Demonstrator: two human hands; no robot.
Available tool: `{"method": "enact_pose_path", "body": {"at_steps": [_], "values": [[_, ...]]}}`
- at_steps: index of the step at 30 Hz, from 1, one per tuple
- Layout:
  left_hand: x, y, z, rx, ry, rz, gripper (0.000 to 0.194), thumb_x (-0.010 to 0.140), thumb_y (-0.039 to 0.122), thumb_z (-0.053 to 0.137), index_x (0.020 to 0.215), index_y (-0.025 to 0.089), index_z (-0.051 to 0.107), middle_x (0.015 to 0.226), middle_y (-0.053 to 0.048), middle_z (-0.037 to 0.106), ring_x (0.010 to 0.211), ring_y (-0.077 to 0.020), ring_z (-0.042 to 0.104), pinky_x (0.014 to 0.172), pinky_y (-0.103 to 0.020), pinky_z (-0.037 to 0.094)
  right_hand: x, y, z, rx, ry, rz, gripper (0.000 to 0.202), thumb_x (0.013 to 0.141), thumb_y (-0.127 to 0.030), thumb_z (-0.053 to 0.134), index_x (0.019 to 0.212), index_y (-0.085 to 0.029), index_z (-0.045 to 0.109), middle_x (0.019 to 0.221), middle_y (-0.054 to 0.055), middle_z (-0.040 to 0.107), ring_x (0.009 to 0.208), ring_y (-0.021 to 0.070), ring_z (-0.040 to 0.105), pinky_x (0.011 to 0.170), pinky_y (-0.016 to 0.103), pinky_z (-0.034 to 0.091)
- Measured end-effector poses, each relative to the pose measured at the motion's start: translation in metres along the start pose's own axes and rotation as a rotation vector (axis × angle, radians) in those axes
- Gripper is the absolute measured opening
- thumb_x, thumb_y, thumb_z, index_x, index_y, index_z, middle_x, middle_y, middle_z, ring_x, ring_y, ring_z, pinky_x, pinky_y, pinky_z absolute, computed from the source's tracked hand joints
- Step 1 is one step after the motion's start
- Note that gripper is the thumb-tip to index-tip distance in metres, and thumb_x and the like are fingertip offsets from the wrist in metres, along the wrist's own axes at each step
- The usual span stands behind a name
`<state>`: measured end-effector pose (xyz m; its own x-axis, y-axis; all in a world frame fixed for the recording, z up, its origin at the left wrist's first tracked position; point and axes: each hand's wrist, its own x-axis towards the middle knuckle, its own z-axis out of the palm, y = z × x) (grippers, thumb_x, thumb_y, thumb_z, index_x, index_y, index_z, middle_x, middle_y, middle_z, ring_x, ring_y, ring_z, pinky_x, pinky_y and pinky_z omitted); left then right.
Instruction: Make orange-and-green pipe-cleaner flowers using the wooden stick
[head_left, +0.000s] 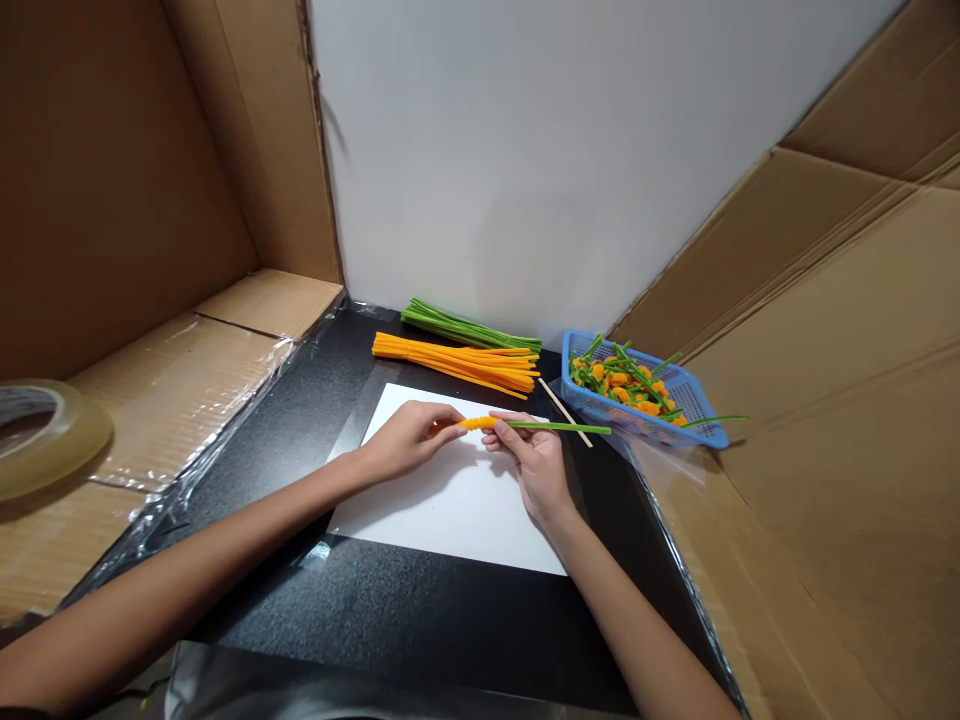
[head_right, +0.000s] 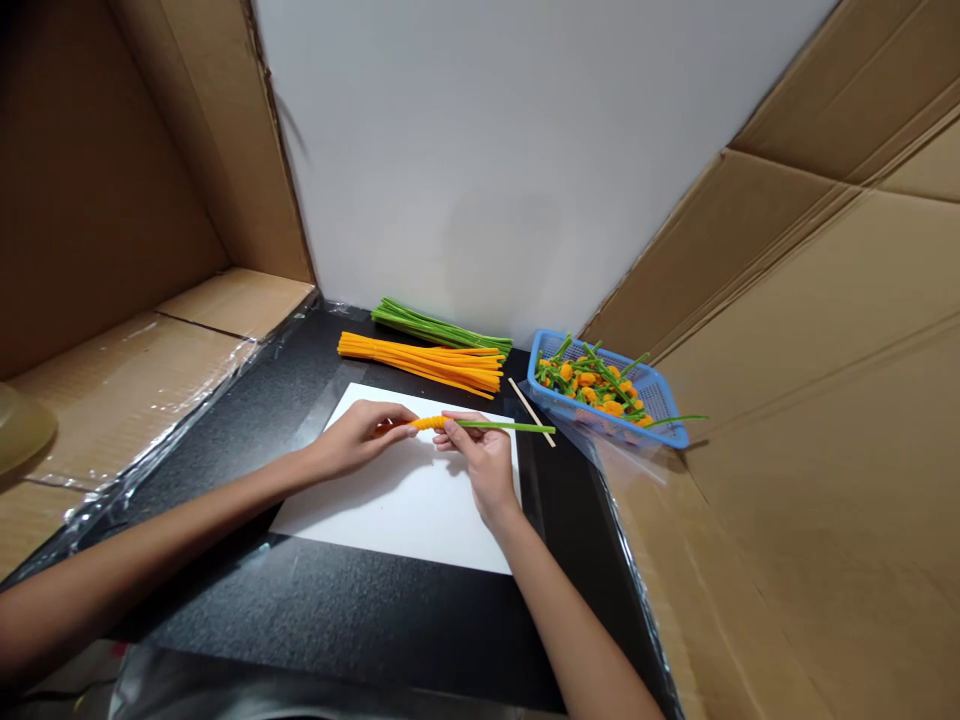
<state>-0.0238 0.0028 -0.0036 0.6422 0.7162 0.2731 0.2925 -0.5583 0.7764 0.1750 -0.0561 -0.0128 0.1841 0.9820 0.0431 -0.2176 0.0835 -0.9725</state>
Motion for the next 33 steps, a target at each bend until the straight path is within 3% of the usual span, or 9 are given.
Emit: {"method": "enact_pose_path", "body": {"at_steps": [4, 7, 19, 28, 33], "values": [[0.0021, -0.0021, 0.0037, -0.271, 0.064, -0.150, 0.023, 0.083, 0.036, 0.069, 0.087, 0.014, 0.074, 0.083, -0.006, 0.076, 0.072, -0.0170, 0.066, 0.066, -0.026, 0.047, -0.0007, 0.0013, 0.0001, -0.008, -0.012, 0.007, 0.027, 0.074, -0.032, 0.083, 0.097, -0.020, 0.077, 0.080, 0.004, 0.076, 0.069, 0.0137, 0.069, 0.069, 0.025, 0.056], [0.0017, -0.0006, 0.0043, -0.330, 0.076, -0.202, 0.019, 0.081, 0.032, 0.070, 0.083, 0.013, 0.075, 0.078, -0.005, 0.075, 0.070, -0.0153, 0.065, 0.066, -0.024, 0.046, -0.0006, 0.0036, 0.0000, -0.007, -0.060, 0.013, 0.028, 0.074, -0.033, 0.083, 0.098, -0.020, 0.077, 0.084, 0.004, 0.077, 0.071, 0.0147, 0.069, 0.067, 0.026, 0.056], [-0.0023, -0.0011, 0.0014, -0.015, 0.093, -0.058, 0.020, 0.089, 0.025, 0.061, 0.091, 0.013, 0.076, 0.071, -0.003, 0.073, 0.060, -0.0122, 0.060, 0.059, -0.022, 0.039, -0.0014, 0.0027, 0.0010, -0.010, 0.055, -0.061, 0.021, 0.079, -0.037, 0.079, 0.087, -0.017, 0.079, 0.070, 0.003, 0.073, 0.061, 0.0125, 0.065, 0.063, 0.025, 0.054], [-0.0029, 0.0017, 0.0009, 0.048, 0.026, -0.068, 0.029, 0.093, 0.038, 0.059, 0.092, 0.014, 0.075, 0.075, -0.004, 0.073, 0.064, -0.0141, 0.062, 0.062, -0.023, 0.040, -0.0006, 0.0014, 0.0010, 0.012, 0.099, -0.065, 0.023, 0.076, -0.038, 0.080, 0.085, -0.016, 0.078, 0.067, 0.002, 0.072, 0.059, 0.0118, 0.064, 0.063, 0.024, 0.054], [-0.0024, -0.0017, 0.0023, 0.096, 0.031, -0.036, 0.027, 0.094, 0.032, 0.057, 0.087, 0.014, 0.076, 0.073, -0.004, 0.073, 0.061, -0.0127, 0.060, 0.061, -0.022, 0.038, -0.0007, 0.0017, 0.0005, -0.006, 0.096, -0.076, 0.023, 0.076, -0.037, 0.080, 0.085, -0.016, 0.078, 0.067, 0.002, 0.072, 0.060, 0.0120, 0.065, 0.063, 0.024, 0.054]]}}
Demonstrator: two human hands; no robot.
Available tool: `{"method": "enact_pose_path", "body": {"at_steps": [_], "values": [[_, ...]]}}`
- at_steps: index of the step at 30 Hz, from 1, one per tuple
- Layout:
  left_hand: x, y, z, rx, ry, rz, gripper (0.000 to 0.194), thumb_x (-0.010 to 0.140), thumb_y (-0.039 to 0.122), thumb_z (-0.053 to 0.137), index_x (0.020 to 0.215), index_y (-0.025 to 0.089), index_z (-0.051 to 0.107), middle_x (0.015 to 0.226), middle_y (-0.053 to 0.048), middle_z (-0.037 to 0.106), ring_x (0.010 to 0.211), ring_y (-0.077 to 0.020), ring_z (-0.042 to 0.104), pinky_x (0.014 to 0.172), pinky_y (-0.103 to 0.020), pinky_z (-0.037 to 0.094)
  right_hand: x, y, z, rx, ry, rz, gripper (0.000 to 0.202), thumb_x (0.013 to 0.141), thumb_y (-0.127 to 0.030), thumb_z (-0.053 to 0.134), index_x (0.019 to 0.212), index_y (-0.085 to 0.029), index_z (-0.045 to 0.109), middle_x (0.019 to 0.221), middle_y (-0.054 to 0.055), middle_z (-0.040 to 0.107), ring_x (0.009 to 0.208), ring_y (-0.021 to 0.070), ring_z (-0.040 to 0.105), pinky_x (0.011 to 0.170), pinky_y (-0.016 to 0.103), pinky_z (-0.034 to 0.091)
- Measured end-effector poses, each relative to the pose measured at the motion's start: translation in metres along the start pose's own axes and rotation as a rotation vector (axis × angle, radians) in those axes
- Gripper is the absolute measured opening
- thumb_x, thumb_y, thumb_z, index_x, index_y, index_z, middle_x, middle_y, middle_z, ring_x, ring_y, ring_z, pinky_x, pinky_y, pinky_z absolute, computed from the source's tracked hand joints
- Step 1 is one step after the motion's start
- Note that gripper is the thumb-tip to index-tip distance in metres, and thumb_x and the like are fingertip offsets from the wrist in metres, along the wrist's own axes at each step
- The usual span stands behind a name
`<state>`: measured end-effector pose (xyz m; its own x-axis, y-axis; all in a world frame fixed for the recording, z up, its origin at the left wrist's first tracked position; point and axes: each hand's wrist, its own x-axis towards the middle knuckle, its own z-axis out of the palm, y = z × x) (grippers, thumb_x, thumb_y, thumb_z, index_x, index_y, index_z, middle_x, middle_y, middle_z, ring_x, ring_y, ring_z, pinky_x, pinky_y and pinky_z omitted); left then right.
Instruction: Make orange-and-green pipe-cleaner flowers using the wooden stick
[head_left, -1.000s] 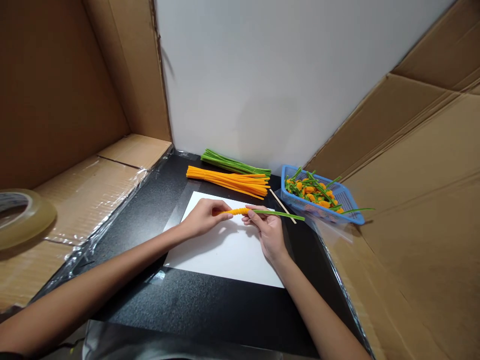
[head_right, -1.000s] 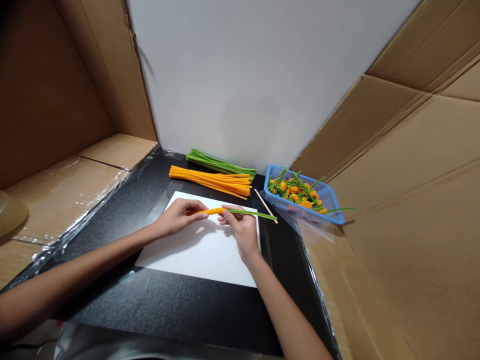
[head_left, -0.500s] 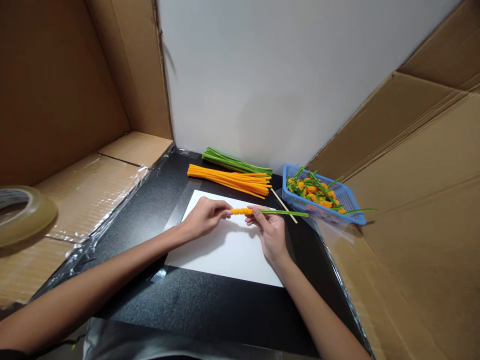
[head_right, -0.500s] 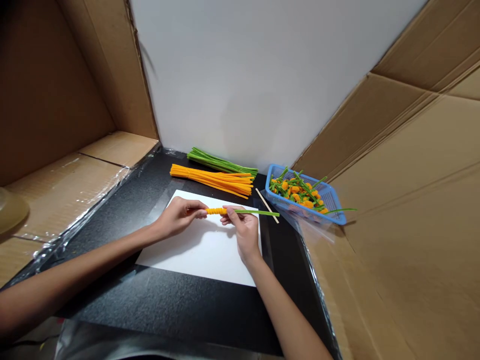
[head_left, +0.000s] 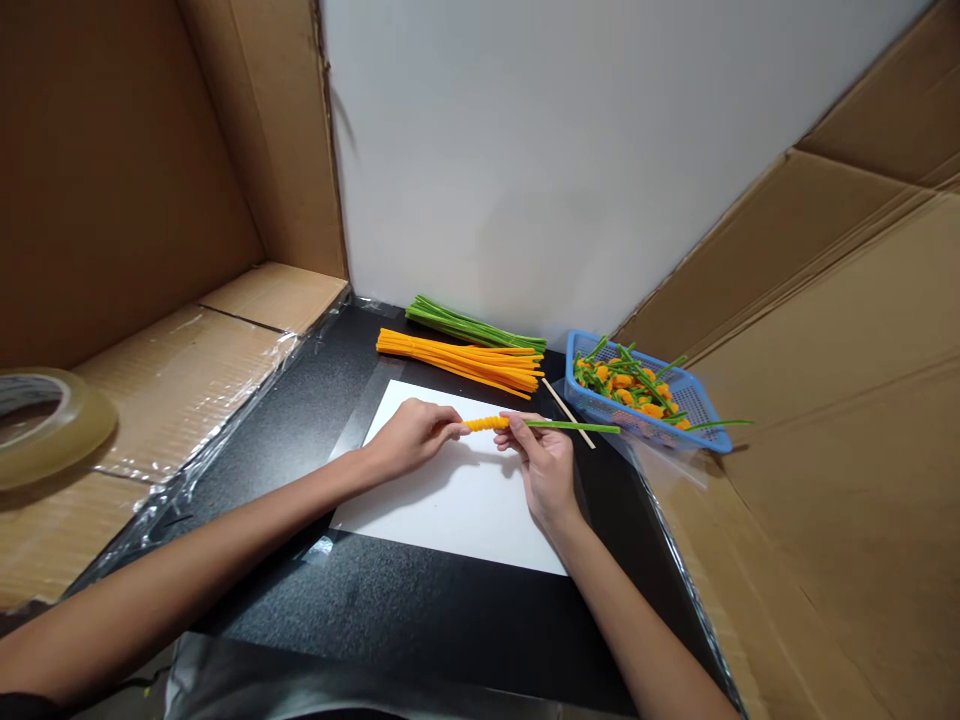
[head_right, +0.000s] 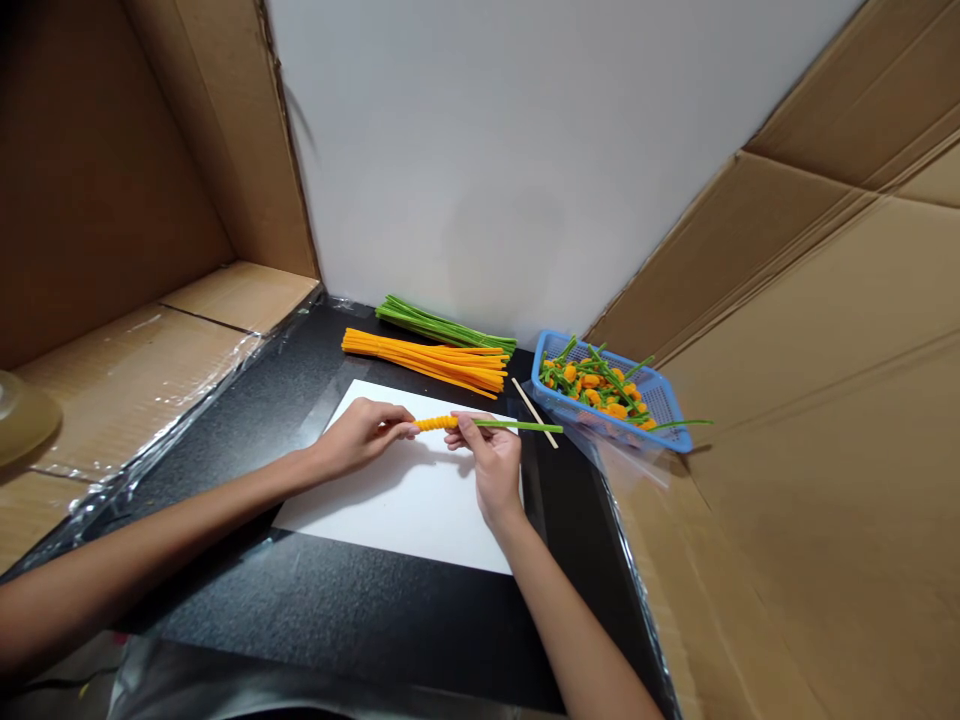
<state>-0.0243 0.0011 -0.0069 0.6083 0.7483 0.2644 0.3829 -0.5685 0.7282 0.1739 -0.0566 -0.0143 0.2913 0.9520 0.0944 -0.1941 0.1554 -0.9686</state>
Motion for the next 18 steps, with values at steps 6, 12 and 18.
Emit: {"method": "enact_pose_path", "body": {"at_steps": [6, 12, 18], "values": [[0.0006, -0.0011, 0.0002, -0.097, 0.064, -0.044, 0.023, 0.090, 0.031, 0.063, 0.085, 0.013, 0.077, 0.070, -0.002, 0.073, 0.057, -0.0109, 0.057, 0.057, -0.021, 0.037, 0.0000, 0.0007, 0.0003, -0.022, -0.001, -0.019, 0.022, 0.076, -0.037, 0.081, 0.084, -0.017, 0.078, 0.067, 0.003, 0.072, 0.060, 0.0136, 0.065, 0.062, 0.027, 0.054], [0.0000, -0.0013, 0.0003, -0.077, 0.084, -0.034, 0.021, 0.090, 0.028, 0.062, 0.085, 0.014, 0.076, 0.070, -0.002, 0.073, 0.057, -0.0103, 0.056, 0.058, -0.021, 0.037, 0.0003, -0.0003, -0.0007, -0.019, -0.008, -0.031, 0.020, 0.076, -0.035, 0.080, 0.085, -0.017, 0.078, 0.067, 0.002, 0.072, 0.060, 0.0131, 0.066, 0.062, 0.026, 0.054], [-0.0017, 0.0024, 0.0003, -0.031, 0.012, -0.040, 0.030, 0.092, 0.042, 0.060, 0.095, 0.015, 0.073, 0.084, -0.005, 0.075, 0.072, -0.0169, 0.066, 0.067, -0.025, 0.045, 0.0006, -0.0001, -0.0009, -0.023, -0.015, -0.022, 0.022, 0.075, -0.037, 0.081, 0.085, -0.017, 0.077, 0.068, 0.002, 0.072, 0.060, 0.0135, 0.066, 0.063, 0.026, 0.056]]}}
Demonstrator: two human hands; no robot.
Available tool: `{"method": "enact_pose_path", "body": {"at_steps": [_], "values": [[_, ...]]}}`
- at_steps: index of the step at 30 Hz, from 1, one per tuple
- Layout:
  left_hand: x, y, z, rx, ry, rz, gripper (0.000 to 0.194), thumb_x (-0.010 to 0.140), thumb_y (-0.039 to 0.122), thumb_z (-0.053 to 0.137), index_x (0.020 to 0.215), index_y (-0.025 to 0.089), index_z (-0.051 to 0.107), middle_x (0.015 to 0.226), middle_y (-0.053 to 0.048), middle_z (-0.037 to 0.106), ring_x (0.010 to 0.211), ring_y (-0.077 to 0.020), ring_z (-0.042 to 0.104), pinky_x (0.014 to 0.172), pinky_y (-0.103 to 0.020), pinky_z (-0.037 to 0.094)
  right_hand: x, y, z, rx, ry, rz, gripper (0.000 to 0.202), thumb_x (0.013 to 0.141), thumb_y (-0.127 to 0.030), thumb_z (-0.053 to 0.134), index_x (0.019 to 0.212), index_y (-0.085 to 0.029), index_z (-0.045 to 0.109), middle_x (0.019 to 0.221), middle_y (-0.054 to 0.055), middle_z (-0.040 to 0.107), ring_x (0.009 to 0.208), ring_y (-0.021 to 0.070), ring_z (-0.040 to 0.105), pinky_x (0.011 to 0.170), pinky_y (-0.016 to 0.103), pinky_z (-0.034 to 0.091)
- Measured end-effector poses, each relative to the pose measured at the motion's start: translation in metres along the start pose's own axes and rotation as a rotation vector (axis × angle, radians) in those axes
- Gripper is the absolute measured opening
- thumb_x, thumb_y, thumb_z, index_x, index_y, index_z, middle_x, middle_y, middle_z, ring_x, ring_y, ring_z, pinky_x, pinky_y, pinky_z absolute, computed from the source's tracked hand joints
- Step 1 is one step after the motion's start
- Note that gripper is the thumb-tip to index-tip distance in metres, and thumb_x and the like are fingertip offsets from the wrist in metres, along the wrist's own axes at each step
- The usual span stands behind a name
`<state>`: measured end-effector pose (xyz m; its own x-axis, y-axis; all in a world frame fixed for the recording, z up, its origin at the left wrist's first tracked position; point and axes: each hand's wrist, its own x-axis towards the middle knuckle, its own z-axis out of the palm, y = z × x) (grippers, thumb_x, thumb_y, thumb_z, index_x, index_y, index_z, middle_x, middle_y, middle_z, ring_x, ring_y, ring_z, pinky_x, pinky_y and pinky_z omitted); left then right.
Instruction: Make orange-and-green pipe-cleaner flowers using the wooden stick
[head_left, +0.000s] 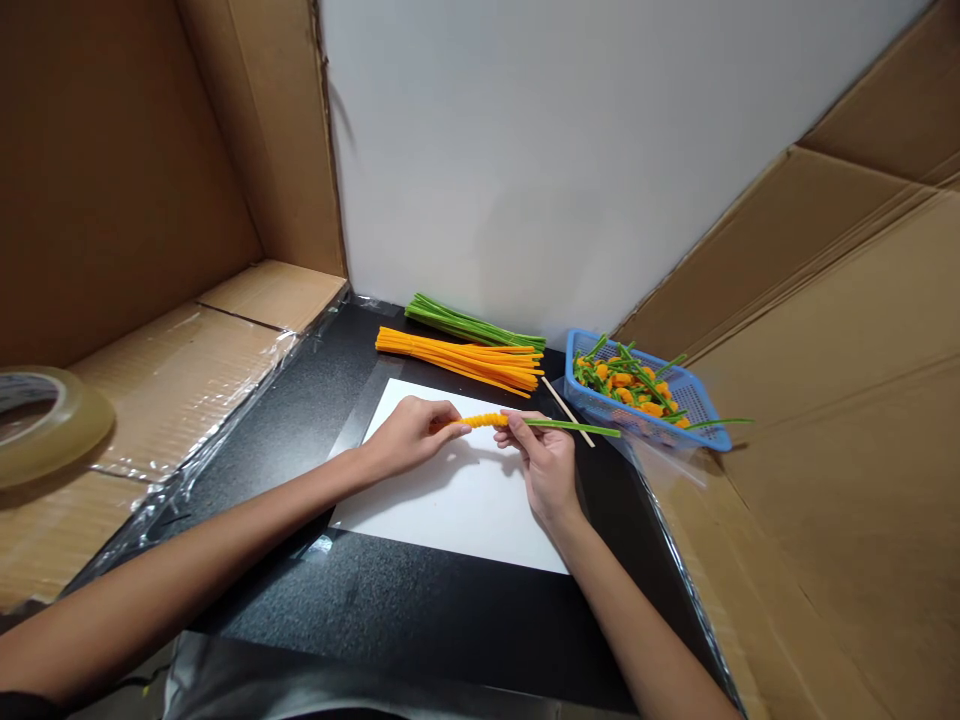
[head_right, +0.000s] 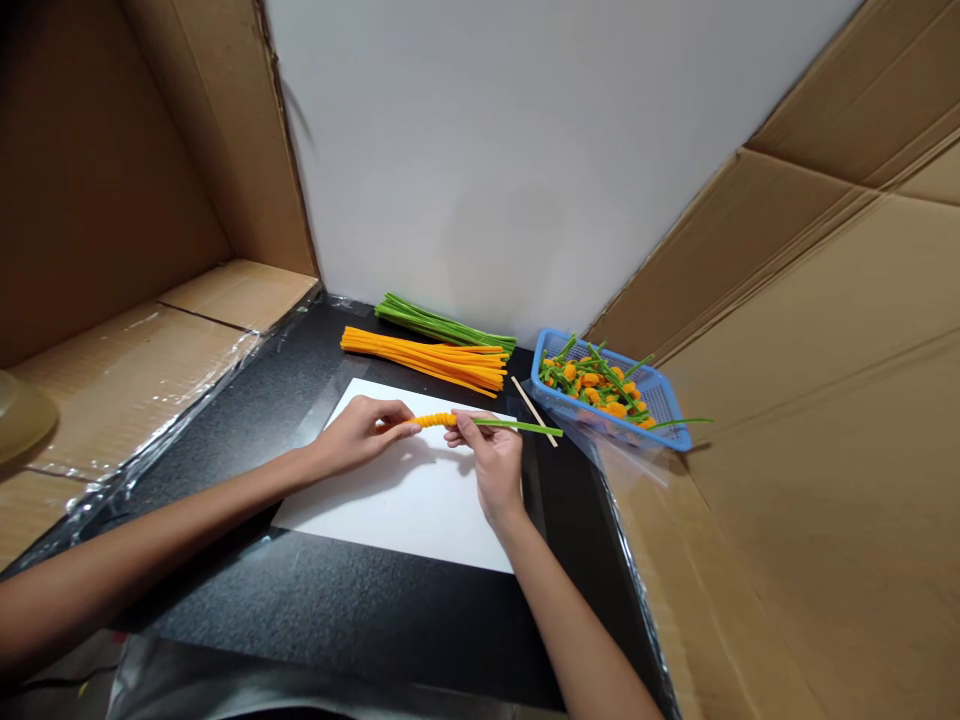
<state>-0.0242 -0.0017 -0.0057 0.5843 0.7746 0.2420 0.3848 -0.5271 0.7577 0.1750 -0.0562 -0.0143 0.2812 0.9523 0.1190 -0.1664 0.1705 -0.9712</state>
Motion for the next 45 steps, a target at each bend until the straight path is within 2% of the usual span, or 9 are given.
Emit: {"method": "enact_pose_path", "body": {"at_steps": [5, 10, 19, 26, 30, 34, 37, 42, 45], "values": [[-0.006, 0.004, 0.010, 0.123, 0.020, 0.183, 0.040, 0.095, 0.044, 0.057, 0.126, 0.019, 0.056, 0.120, -0.010, 0.070, 0.103, -0.0235, 0.067, 0.085, -0.032, 0.048, -0.008, 0.004, 0.008, -0.044, -0.127, 0.062, 0.022, 0.076, -0.035, 0.081, 0.089, -0.018, 0.075, 0.074, 0.002, 0.074, 0.065, 0.0149, 0.069, 0.068, 0.028, 0.057], [-0.009, 0.000, 0.016, 0.197, 0.006, 0.260, 0.020, 0.101, 0.027, 0.044, 0.112, 0.020, 0.058, 0.107, -0.006, 0.072, 0.090, -0.0183, 0.067, 0.074, -0.027, 0.045, -0.009, 0.003, 0.009, -0.064, -0.144, 0.073, 0.020, 0.076, -0.035, 0.080, 0.083, -0.018, 0.072, 0.071, 0.001, 0.072, 0.064, 0.0144, 0.067, 0.066, 0.027, 0.054], [-0.007, 0.002, 0.009, 0.357, -0.012, 0.261, 0.020, 0.101, 0.028, 0.042, 0.101, 0.020, 0.060, 0.093, -0.005, 0.071, 0.081, -0.0183, 0.065, 0.066, -0.026, 0.040, -0.008, 0.004, 0.006, -0.150, -0.168, 0.047, 0.015, 0.079, -0.033, 0.078, 0.077, -0.019, 0.076, 0.069, 0.001, 0.070, 0.066, 0.0130, 0.063, 0.067, 0.025, 0.050], [-0.006, 0.005, 0.011, 0.411, -0.054, 0.211, 0.023, 0.102, 0.032, 0.041, 0.102, 0.020, 0.060, 0.092, -0.006, 0.072, 0.080, -0.0193, 0.067, 0.066, -0.026, 0.039, -0.008, 0.005, 0.006, -0.113, -0.100, 0.051, 0.017, 0.075, -0.032, 0.080, 0.070, -0.017, 0.073, 0.065, 0.001, 0.067, 0.061, 0.0122, 0.060, 0.062, 0.025, 0.049], [-0.003, 0.001, 0.001, 0.396, -0.099, 0.131, 0.034, 0.096, 0.044, 0.052, 0.119, 0.020, 0.058, 0.093, -0.008, 0.074, 0.079, -0.0228, 0.068, 0.065, -0.028, 0.041, -0.003, 0.006, 0.002, -0.055, 0.009, 0.076, 0.020, 0.072, -0.033, 0.082, 0.070, -0.016, 0.072, 0.067, 0.002, 0.068, 0.061, 0.0123, 0.061, 0.061, 0.025, 0.051], [0.010, -0.017, -0.020, 0.221, -0.112, 0.021, 0.023, 0.087, 0.029, 0.064, 0.106, 0.018, 0.068, 0.082, -0.006, 0.074, 0.070, -0.0187, 0.065, 0.062, -0.025, 0.041, 0.012, 0.006, -0.010, -0.010, 0.302, 0.057, 0.029, 0.064, -0.038, 0.085, 0.076, -0.016, 0.069, 0.068, 0.004, 0.070, 0.063, 0.0161, 0.067, 0.056, 0.026, 0.052], [0.019, -0.028, -0.031, -0.130, -0.047, -0.087, 0.018, 0.084, 0.031, 0.066, 0.088, 0.015, 0.073, 0.074, -0.005, 0.072, 0.062, -0.0137, 0.062, 0.059, -0.022, 0.043, 0.019, 0.009, -0.019, -0.075, 0.389, 0.033, 0.037, 0.061, -0.040, 0.086, 0.081, -0.015, 0.067, 0.067, 0.004, 0.070, 0.058, 0.0171, 0.068, 0.050, 0.026, 0.051], [0.020, -0.022, -0.026, -0.588, 0.047, -0.218, 0.032, 0.070, 0.037, 0.081, 0.086, 0.011, 0.073, 0.067, -0.004, 0.069, 0.060, -0.0111, 0.059, 0.060, -0.023, 0.046, 0.014, 0.013, -0.018, -0.269, 0.261, 0.025, 0.063, 0.071, -0.038, 0.079, 0.124, -0.015, 0.055, 0.065, -0.001, 0.070, 0.049, 0.0145, 0.063, 0.045, 0.023, 0.047], [0.016, -0.014, -0.014, -0.737, 0.095, -0.212, 0.037, 0.067, 0.042, 0.083, 0.086, 0.012, 0.073, 0.082, -0.006, 0.072, 0.069, -0.0116, 0.061, 0.066, -0.024, 0.048, 0.006, 0.010, -0.012, -0.412, 0.141, -0.016, 0.068, 0.081, -0.041, 0.069, 0.140, -0.017, 0.043, 0.063, -0.004, 0.067, 0.045, 0.0133, 0.058, 0.043, 0.023, 0.046]]}}
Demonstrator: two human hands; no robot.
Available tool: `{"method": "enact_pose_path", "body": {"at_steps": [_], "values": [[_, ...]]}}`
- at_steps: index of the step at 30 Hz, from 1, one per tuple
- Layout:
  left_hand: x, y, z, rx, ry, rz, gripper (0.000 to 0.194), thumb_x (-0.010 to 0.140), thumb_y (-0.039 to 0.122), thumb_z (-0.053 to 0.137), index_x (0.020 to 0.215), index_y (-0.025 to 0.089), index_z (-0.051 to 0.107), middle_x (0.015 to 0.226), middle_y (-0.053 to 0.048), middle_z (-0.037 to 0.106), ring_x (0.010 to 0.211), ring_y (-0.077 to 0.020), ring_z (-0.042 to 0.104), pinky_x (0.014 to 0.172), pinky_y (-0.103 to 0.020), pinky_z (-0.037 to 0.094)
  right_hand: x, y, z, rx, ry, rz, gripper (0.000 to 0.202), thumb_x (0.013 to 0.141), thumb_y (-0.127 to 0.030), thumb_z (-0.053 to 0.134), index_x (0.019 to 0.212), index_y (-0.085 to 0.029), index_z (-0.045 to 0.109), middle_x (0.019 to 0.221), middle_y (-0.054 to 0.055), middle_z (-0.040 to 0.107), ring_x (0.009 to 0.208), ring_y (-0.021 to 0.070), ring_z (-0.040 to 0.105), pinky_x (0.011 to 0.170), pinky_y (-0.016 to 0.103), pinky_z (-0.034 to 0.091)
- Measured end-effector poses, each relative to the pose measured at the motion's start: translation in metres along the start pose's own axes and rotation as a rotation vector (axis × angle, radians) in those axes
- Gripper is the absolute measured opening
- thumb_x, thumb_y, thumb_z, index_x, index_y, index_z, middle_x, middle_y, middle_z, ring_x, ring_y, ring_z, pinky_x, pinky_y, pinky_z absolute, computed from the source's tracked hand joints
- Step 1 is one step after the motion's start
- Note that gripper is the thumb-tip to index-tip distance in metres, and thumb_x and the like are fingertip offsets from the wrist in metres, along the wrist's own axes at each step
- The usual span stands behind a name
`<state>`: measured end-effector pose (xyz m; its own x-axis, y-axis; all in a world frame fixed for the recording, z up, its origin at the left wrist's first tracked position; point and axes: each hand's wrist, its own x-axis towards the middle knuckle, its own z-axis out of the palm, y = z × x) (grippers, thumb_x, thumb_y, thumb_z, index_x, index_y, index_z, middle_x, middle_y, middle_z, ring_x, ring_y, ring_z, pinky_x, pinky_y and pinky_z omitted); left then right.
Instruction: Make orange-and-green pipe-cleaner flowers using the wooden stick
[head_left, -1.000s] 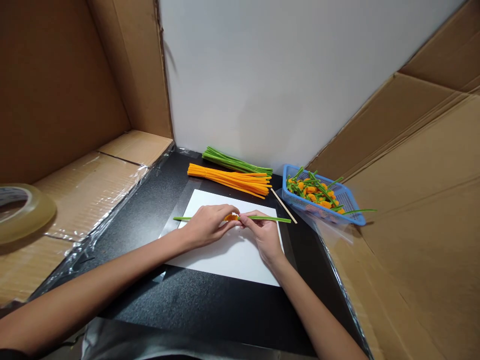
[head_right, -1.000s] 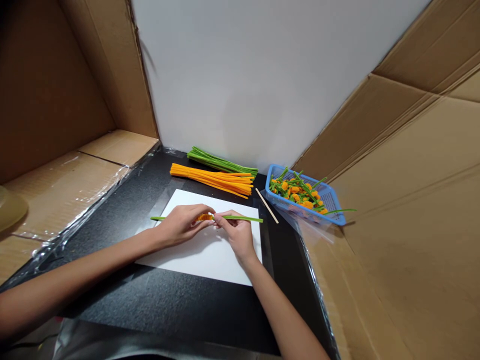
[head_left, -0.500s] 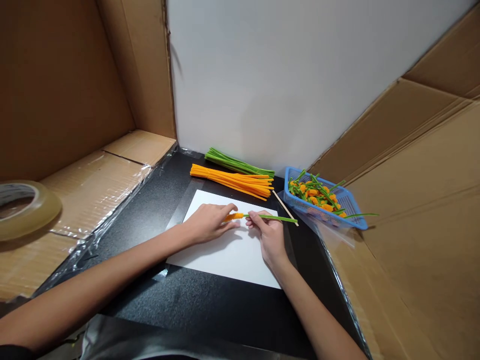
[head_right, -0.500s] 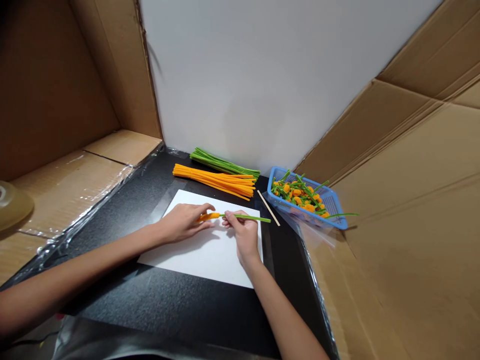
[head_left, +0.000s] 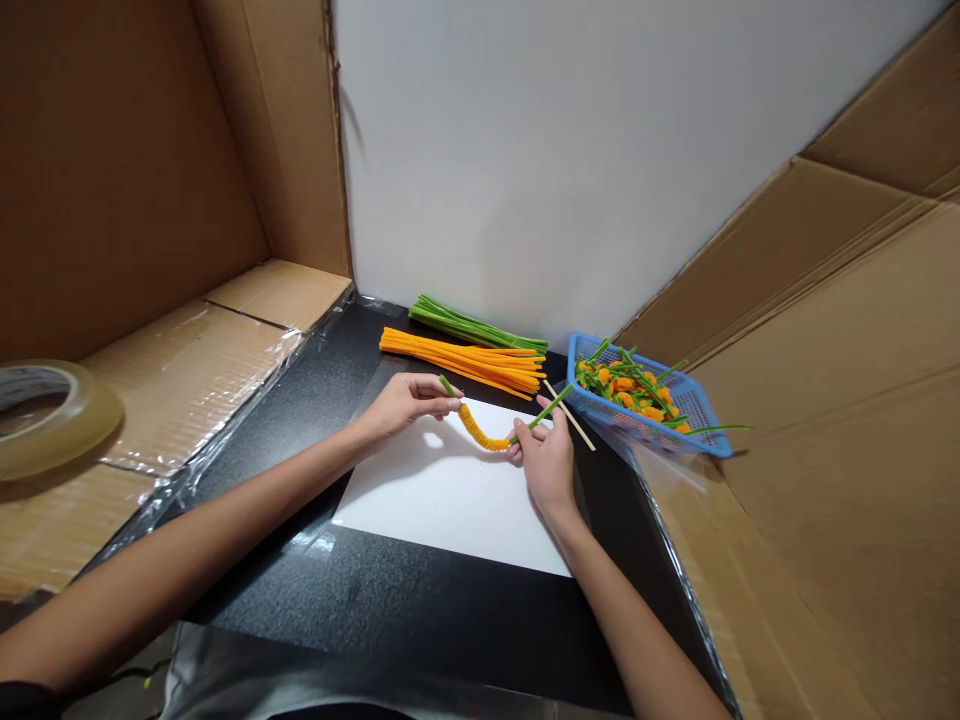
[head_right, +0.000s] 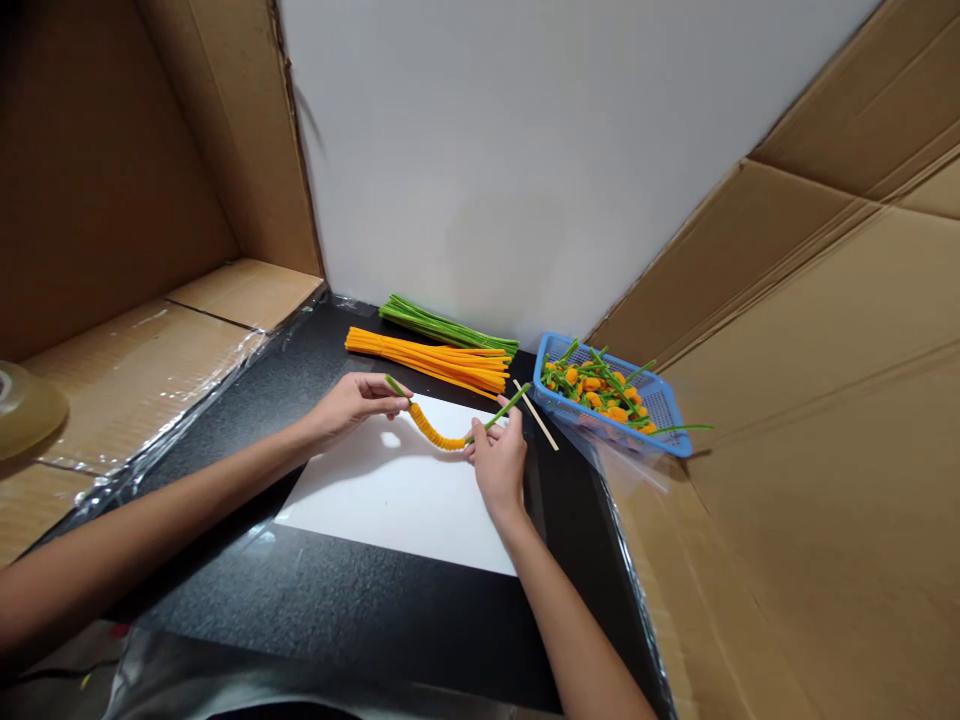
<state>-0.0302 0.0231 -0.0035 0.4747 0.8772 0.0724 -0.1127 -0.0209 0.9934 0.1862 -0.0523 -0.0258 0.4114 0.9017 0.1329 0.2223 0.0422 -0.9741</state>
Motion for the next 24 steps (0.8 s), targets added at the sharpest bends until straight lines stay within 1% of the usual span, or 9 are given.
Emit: {"method": "enact_pose_path", "body": {"at_steps": [3, 6, 9, 12, 14, 16, 18, 20, 24], "values": [[-0.006, -0.006, 0.014, -0.111, 0.077, 0.005, 0.042, 0.068, 0.049, 0.082, 0.088, 0.014, 0.069, 0.094, -0.007, 0.072, 0.082, -0.0152, 0.064, 0.073, -0.027, 0.050, -0.011, -0.006, 0.005, -0.142, -0.148, -0.084, 0.058, 0.090, -0.043, 0.058, 0.140, -0.017, 0.047, 0.061, -0.004, 0.065, 0.042, 0.0126, 0.054, 0.044, 0.023, 0.046], [-0.013, -0.012, 0.027, -0.234, 0.046, -0.045, 0.046, 0.078, 0.056, 0.072, 0.098, 0.016, 0.062, 0.089, -0.006, 0.070, 0.081, -0.0158, 0.065, 0.075, -0.029, 0.051, -0.021, -0.010, 0.010, -0.225, -0.246, -0.190, 0.047, 0.094, -0.039, 0.055, 0.137, -0.021, 0.056, 0.066, -0.001, 0.068, 0.051, 0.0149, 0.061, 0.054, 0.025, 0.050], [-0.019, -0.015, 0.037, -0.247, -0.024, -0.051, 0.045, 0.086, 0.059, 0.063, 0.103, 0.017, 0.061, 0.079, -0.002, 0.065, 0.064, -0.0111, 0.059, 0.064, -0.025, 0.047, -0.028, -0.010, 0.013, -0.281, -0.193, -0.341, 0.039, 0.095, -0.032, 0.055, 0.133, -0.026, 0.061, 0.085, 0.003, 0.075, 0.069, 0.0189, 0.069, 0.068, 0.030, 0.054], [-0.023, -0.016, 0.041, -0.231, -0.048, -0.038, 0.042, 0.088, 0.058, 0.061, 0.099, 0.017, 0.061, 0.069, 0.002, 0.057, 0.055, -0.0079, 0.049, 0.058, -0.022, 0.040, -0.029, -0.013, 0.010, -0.389, -0.113, -0.610, 0.037, 0.096, -0.023, 0.052, 0.132, -0.026, 0.062, 0.107, 0.008, 0.073, 0.089, 0.0226, 0.070, 0.083, 0.036, 0.055], [-0.022, -0.017, 0.041, -0.215, -0.052, -0.039, 0.040, 0.089, 0.057, 0.059, 0.088, 0.017, 0.060, 0.065, 0.003, 0.053, 0.052, -0.0075, 0.044, 0.055, -0.022, 0.036, -0.028, -0.018, 0.008, -0.505, -0.089, -0.833, 0.038, 0.095, -0.018, 0.052, 0.130, -0.026, 0.063, 0.123, 0.011, 0.068, 0.109, 0.0261, 0.065, 0.093, 0.041, 0.053], [-0.021, -0.018, 0.040, -0.170, -0.071, -0.033, 0.043, 0.090, 0.057, 0.057, 0.078, 0.016, 0.057, 0.063, 0.002, 0.051, 0.052, -0.0083, 0.041, 0.053, -0.023, 0.033, -0.026, -0.023, 0.005, -0.639, -0.115, -0.992, 0.039, 0.093, -0.015, 0.053, 0.130, -0.026, 0.063, 0.139, 0.011, 0.059, 0.128, 0.0288, 0.054, 0.103, 0.045, 0.048], [-0.020, -0.019, 0.039, -0.104, -0.123, -0.034, 0.048, 0.092, 0.060, 0.051, 0.073, 0.016, 0.056, 0.063, 0.001, 0.052, 0.054, -0.0098, 0.042, 0.055, -0.025, 0.035, -0.023, -0.027, 0.003, -0.753, -0.202, -1.063, 0.041, 0.093, -0.014, 0.052, 0.132, -0.025, 0.061, 0.149, 0.010, 0.051, 0.139, 0.0292, 0.043, 0.110, 0.048, 0.043], [-0.018, -0.019, 0.038, -0.071, -0.193, -0.061, 0.058, 0.094, 0.065, 0.040, 0.070, 0.015, 0.058, 0.064, -0.002, 0.054, 0.057, -0.0117, 0.046, 0.060, -0.027, 0.038, -0.020, -0.028, 0.001, -0.817, -0.299, -1.085, 0.043, 0.093, -0.011, 0.049, 0.132, -0.024, 0.060, 0.149, 0.008, 0.051, 0.144, 0.0286, 0.037, 0.112, 0.049, 0.040], [-0.019, -0.015, 0.036, -0.171, -0.331, -0.169, 0.073, 0.093, 0.075, 0.019, 0.078, 0.016, 0.060, 0.067, -0.004, 0.058, 0.062, -0.0150, 0.052, 0.065, -0.030, 0.042, -0.016, -0.028, -0.002, -0.872, -0.343, -1.099, 0.036, 0.091, -0.009, 0.050, 0.121, -0.023, 0.065, 0.145, 0.006, 0.056, 0.145, 0.0279, 0.034, 0.115, 0.052, 0.035]]}}
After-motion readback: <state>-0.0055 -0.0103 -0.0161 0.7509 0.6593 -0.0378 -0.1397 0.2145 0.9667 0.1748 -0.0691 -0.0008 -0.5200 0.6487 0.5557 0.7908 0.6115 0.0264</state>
